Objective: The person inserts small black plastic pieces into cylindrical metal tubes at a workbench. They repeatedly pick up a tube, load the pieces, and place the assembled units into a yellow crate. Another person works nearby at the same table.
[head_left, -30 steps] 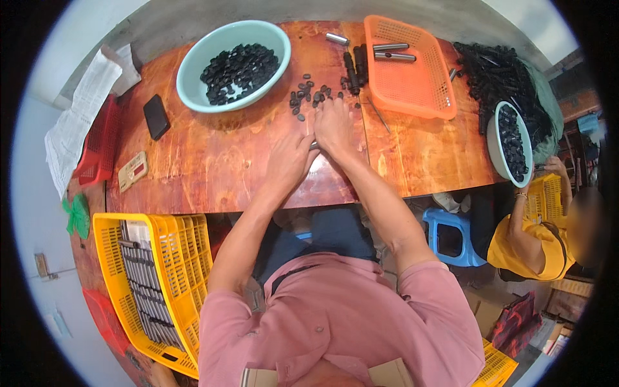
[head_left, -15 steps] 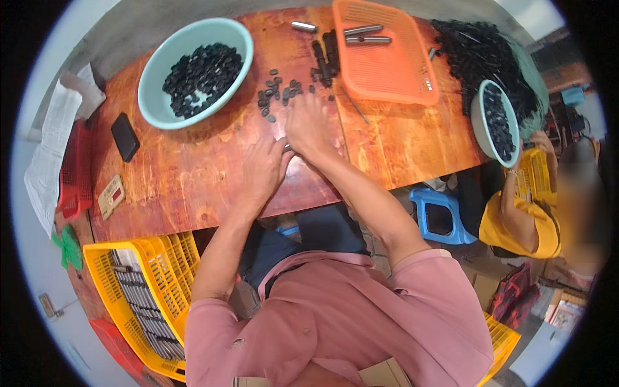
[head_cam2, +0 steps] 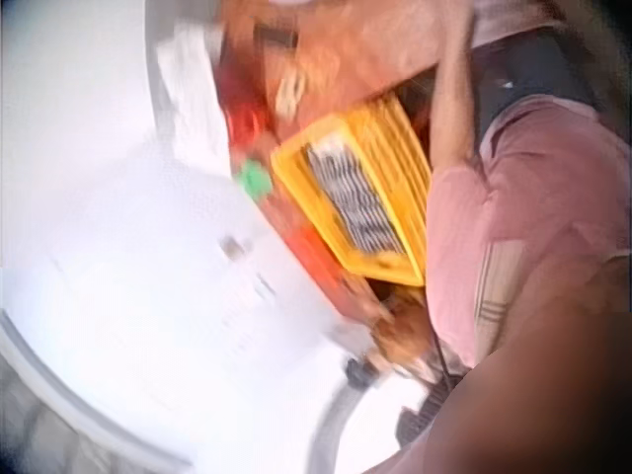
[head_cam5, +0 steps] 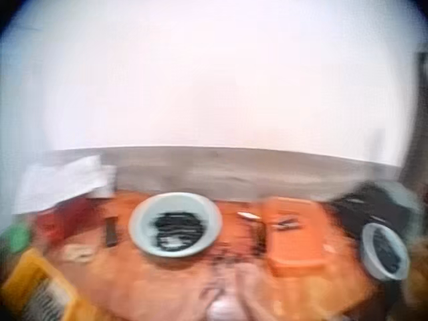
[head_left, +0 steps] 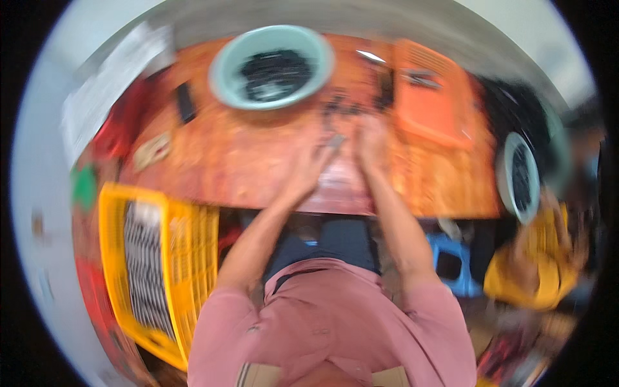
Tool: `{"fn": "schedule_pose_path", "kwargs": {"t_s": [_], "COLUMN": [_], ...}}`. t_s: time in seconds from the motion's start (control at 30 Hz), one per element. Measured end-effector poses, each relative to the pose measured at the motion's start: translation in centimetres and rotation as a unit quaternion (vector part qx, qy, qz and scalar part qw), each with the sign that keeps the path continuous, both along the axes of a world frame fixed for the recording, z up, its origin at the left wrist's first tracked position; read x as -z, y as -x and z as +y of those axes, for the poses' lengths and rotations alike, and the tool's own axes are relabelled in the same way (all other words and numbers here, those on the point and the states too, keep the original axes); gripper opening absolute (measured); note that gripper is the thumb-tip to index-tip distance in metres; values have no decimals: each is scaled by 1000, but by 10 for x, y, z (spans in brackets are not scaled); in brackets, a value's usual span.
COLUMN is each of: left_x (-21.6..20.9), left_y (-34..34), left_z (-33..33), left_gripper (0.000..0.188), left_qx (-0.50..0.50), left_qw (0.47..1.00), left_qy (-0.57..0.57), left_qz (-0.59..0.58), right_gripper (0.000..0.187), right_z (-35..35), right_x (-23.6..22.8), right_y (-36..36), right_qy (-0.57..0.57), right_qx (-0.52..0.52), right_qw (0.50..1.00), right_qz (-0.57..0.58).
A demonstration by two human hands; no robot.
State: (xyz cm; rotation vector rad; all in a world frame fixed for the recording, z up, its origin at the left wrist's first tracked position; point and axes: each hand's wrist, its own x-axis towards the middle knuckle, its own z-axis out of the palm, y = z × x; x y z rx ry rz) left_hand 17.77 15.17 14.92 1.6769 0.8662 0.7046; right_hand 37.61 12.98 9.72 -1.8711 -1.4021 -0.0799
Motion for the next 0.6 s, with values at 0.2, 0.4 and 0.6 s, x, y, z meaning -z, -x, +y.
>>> {"fn": "schedule_pose_path", "kwargs": {"t_s": [0.2, 0.4, 0.6], "left_x": [2, -68, -124], "left_y": [65, 194, 336], "left_z": [-32, -46, -42], "left_gripper": [35, 38, 32], "left_qx": [-88, -208, -422], "left_qw": [987, 976, 905], "left_qy": [-136, -70, -25], "left_qz": [21, 11, 41], "right_gripper": [45, 48, 46], "right_z": [-7, -14, -15], "right_x": [0, -4, -6], "right_y": [-16, -9, -7], "right_qy": [2, 1, 43], "right_qx": [28, 15, 42], "right_qw": [976, 972, 970], "right_qz": [218, 236, 234]}}
